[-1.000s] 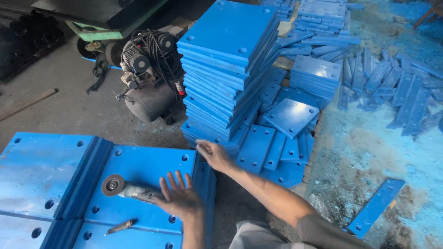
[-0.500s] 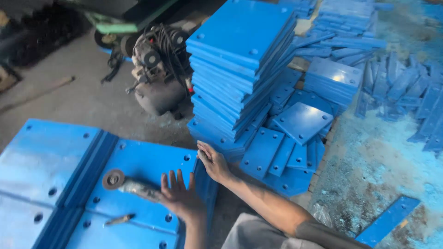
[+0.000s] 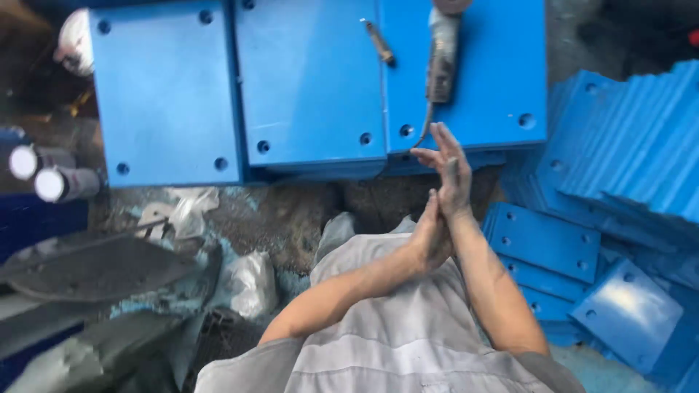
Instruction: Grind edges and surfaces of blue industrial plates and deburr holes using hand tools.
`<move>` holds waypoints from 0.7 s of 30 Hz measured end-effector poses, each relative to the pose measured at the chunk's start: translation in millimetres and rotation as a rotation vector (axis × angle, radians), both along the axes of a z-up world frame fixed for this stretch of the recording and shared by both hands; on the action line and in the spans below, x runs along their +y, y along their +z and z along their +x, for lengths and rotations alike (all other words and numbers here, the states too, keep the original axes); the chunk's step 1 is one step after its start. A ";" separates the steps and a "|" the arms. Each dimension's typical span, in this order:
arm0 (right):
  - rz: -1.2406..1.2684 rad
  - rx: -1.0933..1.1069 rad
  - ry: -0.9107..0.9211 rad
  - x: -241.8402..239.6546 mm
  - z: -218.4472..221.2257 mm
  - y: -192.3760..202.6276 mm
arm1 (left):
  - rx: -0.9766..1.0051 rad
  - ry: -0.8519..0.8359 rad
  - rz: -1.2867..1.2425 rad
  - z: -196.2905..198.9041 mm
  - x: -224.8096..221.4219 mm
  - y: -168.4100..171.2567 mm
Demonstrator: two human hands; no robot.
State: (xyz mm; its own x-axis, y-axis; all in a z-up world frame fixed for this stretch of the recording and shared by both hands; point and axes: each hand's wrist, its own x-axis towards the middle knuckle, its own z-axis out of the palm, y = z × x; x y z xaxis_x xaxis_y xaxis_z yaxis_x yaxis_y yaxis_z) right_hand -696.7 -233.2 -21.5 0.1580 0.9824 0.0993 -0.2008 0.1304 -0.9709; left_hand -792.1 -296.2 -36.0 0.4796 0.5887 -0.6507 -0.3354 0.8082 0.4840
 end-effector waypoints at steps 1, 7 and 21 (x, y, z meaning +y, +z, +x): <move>-0.060 -0.180 -0.048 8.8 0.4 -14.8 | -0.193 0.033 -0.178 0.2 2.8 33.6; -0.430 -0.354 0.011 45.4 -20.6 -47.0 | 0.069 0.294 0.639 -106.6 46.9 74.2; 0.060 -1.583 0.236 288.9 5.7 -221.3 | 1.488 0.677 0.308 -492.4 45.5 -137.1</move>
State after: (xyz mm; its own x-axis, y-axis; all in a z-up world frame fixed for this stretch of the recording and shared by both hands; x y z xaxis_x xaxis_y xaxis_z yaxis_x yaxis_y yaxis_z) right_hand -691.1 55.7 -242.9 -0.2841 0.9577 0.0457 0.9355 0.2874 -0.2057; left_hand -1284.5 -250.7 -173.1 -0.7915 0.6025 -0.1025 0.3082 0.5383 0.7843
